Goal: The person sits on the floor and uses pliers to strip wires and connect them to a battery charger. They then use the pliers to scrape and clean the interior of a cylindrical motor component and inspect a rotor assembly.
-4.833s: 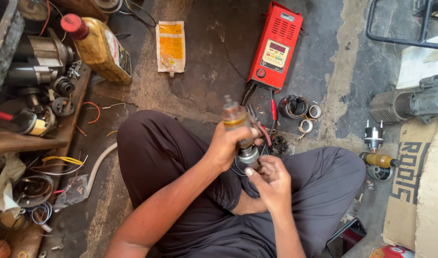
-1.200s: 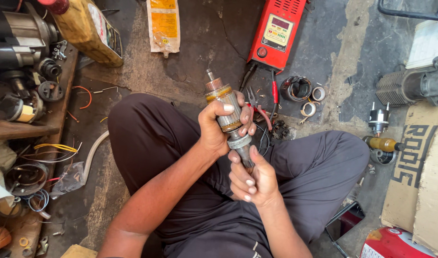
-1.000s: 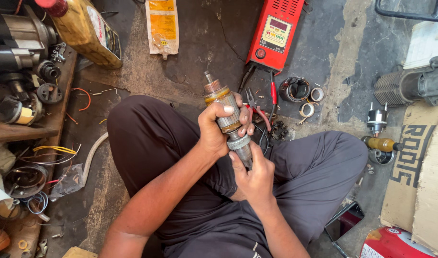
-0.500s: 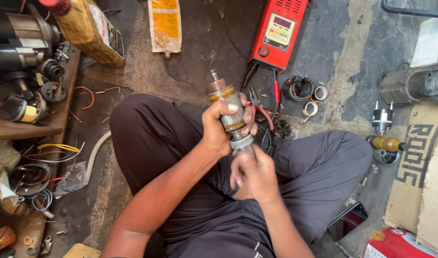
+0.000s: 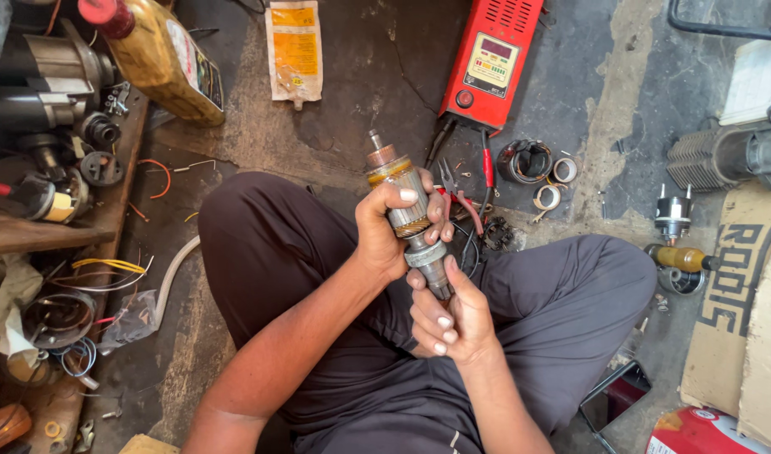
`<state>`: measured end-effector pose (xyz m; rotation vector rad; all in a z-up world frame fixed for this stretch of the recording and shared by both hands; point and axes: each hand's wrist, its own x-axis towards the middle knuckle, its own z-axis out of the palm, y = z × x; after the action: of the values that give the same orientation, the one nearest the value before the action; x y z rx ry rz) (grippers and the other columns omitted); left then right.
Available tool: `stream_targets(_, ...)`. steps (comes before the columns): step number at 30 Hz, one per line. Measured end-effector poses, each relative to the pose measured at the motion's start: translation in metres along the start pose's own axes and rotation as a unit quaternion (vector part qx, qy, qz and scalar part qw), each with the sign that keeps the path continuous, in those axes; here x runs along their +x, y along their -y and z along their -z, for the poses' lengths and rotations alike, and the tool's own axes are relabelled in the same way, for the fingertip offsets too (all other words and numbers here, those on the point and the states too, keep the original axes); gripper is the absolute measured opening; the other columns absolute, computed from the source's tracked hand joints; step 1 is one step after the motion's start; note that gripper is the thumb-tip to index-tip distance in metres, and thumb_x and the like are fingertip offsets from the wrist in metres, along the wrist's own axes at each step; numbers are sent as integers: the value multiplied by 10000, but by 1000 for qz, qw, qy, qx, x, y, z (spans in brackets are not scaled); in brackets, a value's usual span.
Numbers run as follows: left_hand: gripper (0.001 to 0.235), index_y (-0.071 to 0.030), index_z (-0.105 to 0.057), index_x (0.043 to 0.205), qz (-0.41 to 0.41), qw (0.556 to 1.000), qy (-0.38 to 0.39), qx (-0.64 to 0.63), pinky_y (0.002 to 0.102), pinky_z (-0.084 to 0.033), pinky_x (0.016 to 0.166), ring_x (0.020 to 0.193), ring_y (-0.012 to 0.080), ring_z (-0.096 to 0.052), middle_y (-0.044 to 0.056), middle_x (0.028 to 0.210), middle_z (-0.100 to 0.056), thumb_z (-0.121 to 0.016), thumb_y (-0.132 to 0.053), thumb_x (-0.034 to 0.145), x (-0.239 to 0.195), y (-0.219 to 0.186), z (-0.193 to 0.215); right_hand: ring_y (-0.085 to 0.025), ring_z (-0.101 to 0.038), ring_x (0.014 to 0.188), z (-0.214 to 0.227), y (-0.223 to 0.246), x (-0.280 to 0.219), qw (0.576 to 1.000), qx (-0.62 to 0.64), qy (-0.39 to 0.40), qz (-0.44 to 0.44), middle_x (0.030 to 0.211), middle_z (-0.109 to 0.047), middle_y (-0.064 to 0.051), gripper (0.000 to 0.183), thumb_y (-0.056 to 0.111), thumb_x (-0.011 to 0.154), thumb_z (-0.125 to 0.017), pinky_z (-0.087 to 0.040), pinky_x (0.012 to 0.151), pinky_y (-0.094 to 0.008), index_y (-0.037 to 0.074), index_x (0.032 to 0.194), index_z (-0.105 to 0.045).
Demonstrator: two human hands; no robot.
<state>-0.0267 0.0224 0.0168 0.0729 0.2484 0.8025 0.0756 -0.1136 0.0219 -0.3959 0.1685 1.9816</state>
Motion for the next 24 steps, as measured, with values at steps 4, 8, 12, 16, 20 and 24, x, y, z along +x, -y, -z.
stream_targets(4, 307, -17, -530, 1024, -17, 999, -38, 18, 436, -547, 663, 544, 238, -546, 141, 740, -589, -591, -197, 782, 2, 4, -1, -157, -646, 551, 0, -8, -4, 542, -734, -211, 350, 686, -654, -40, 343, 272, 1017, -692, -513, 537, -290, -14, 1202, -645)
stream_targets(8, 301, -23, -527, 1018, -35, 997, -66, 35, 437, -545, 644, 530, 233, -541, 140, 733, -588, -587, -201, 782, 3, 5, 1, -162, -625, 588, -6, -9, 2, 684, -622, -224, 309, 791, -670, -49, 406, 238, 969, -719, -507, 535, -299, -50, 1232, -607)
stream_targets(12, 316, -24, -531, 1018, -32, 996, -67, 44, 437, -542, 632, 524, 228, -537, 137, 724, -588, -586, -212, 771, 2, 3, 0, -197, -549, 513, -11, 0, 4, 976, -191, -57, 91, 677, -584, -82, 537, 438, 941, -672, -474, 460, -335, -49, 1149, -583)
stream_targets(16, 317, -27, -520, 1031, -13, 999, -22, 24, 430, -536, 683, 570, 233, -540, 135, 753, -583, -596, -204, 779, 2, 6, 0, -189, -488, 449, -6, 2, -1, 990, -120, -23, 63, 597, -518, -68, 543, 498, 995, -616, -453, 429, -357, -33, 1101, -570)
stream_targets(20, 324, -29, -520, 1030, -18, 999, -23, 37, 422, -538, 700, 575, 238, -547, 134, 765, -587, -597, -199, 766, -1, 8, 0, -181, -474, 438, 1, -5, -1, 841, -470, -144, 225, 583, -491, -51, 539, 513, 1002, -575, -443, 428, -356, -17, 1100, -559)
stream_targets(24, 323, -26, -532, 1033, -33, 997, -24, 71, 416, -537, 691, 572, 240, -550, 138, 768, -591, -601, -189, 762, -1, 7, -2, -181, -469, 431, 2, -9, 0, 644, -666, -219, 305, 563, -463, -42, 564, 555, 987, -531, -432, 425, -352, 2, 1097, -549)
